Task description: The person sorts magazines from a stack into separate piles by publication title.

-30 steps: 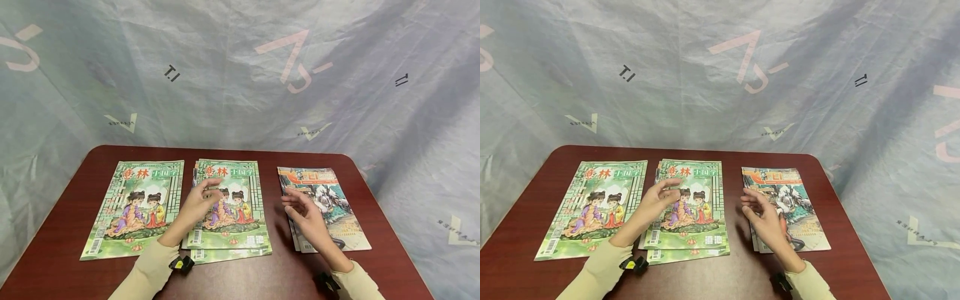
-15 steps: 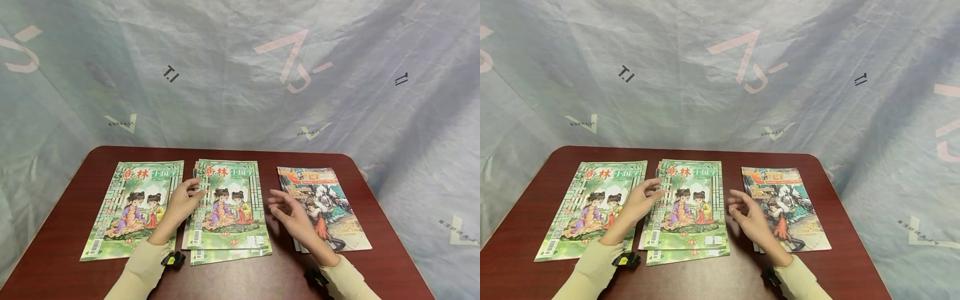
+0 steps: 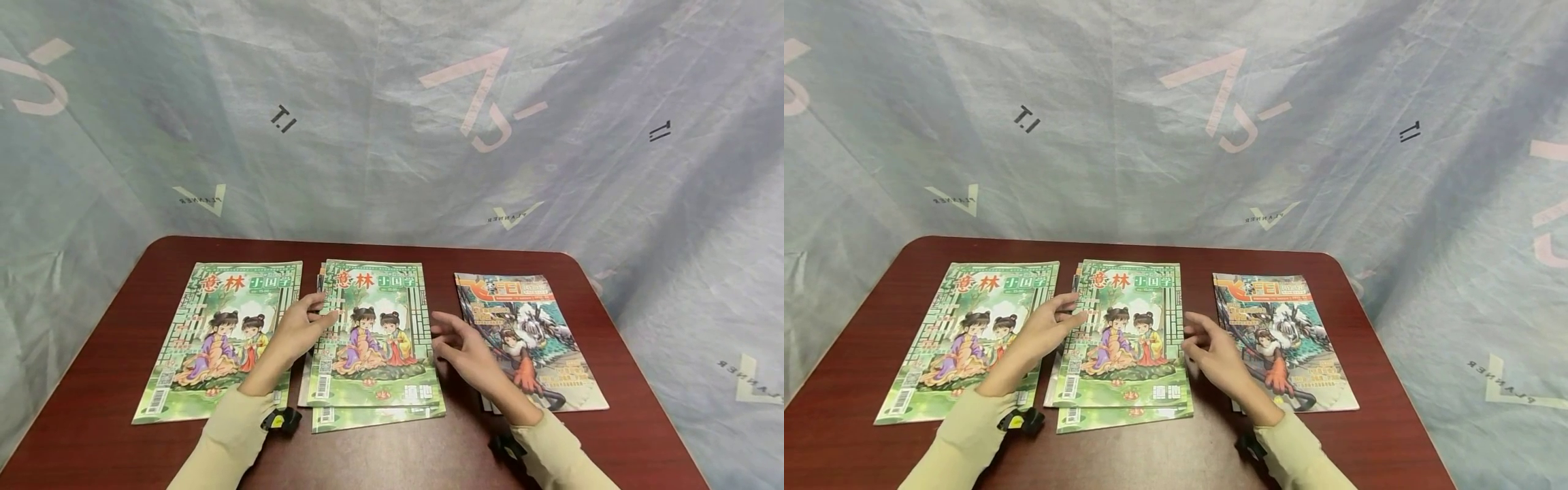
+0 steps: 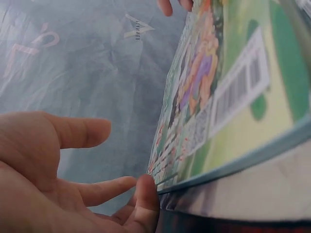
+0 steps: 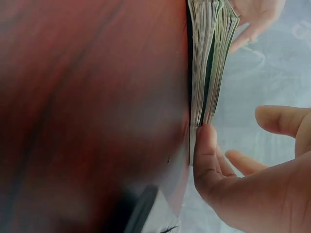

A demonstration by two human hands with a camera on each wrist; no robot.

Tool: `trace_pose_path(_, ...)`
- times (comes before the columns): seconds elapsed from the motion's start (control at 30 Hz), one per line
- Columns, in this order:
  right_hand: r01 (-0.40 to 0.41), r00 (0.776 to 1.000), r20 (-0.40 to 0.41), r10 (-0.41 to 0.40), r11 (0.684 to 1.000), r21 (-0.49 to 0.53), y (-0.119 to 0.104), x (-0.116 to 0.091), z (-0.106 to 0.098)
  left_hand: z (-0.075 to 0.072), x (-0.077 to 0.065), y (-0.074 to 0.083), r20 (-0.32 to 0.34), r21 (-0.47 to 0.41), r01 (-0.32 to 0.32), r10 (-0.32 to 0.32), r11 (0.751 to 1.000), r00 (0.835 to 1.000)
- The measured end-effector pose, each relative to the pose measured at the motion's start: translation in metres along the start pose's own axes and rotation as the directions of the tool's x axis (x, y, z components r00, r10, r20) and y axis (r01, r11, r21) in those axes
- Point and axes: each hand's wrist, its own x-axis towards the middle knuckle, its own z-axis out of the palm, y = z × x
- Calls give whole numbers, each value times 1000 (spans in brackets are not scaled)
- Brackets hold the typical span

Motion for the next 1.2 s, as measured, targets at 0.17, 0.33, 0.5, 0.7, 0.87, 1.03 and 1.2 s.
trace_pose_path(0.17, -25, 1000, 8, 25, 1000, -4, 0, 4, 2, -2, 1, 0, 12, -21, 10, -10, 1000, 1000)
trace_pose_path(0.33, -25, 999, 20, 25, 1000, 8, -1, 6, 4, -4, 1, 0, 14, -34, 38, -38, 999, 999)
trace_pose_path(0.5, -36, 999, 19, 35, 998, 45, -3, 7, 4, -6, 1, 1, 12, -52, 50, -50, 997, 999)
trace_pose_path(0.7, -16, 1000, -20, 17, 999, 37, -4, 6, 6, -8, 0, 1, 21, -111, 46, -43, 993, 999)
trace_pose_path(0.87, 17, 999, -35, -16, 1000, 24, -2, 5, 7, -8, 0, 2, 9, -193, 47, -47, 980, 999)
trace_pose_path(1.03, 21, 1000, -6, -20, 994, 110, -2, 5, 6, -5, -1, 4, -11, -238, 45, -49, 970, 999)
trace_pose_path(1.2, -50, 999, 7, 49, 986, 160, -2, 7, 6, -2, 0, 1, -9, -242, 27, -31, 970, 999)
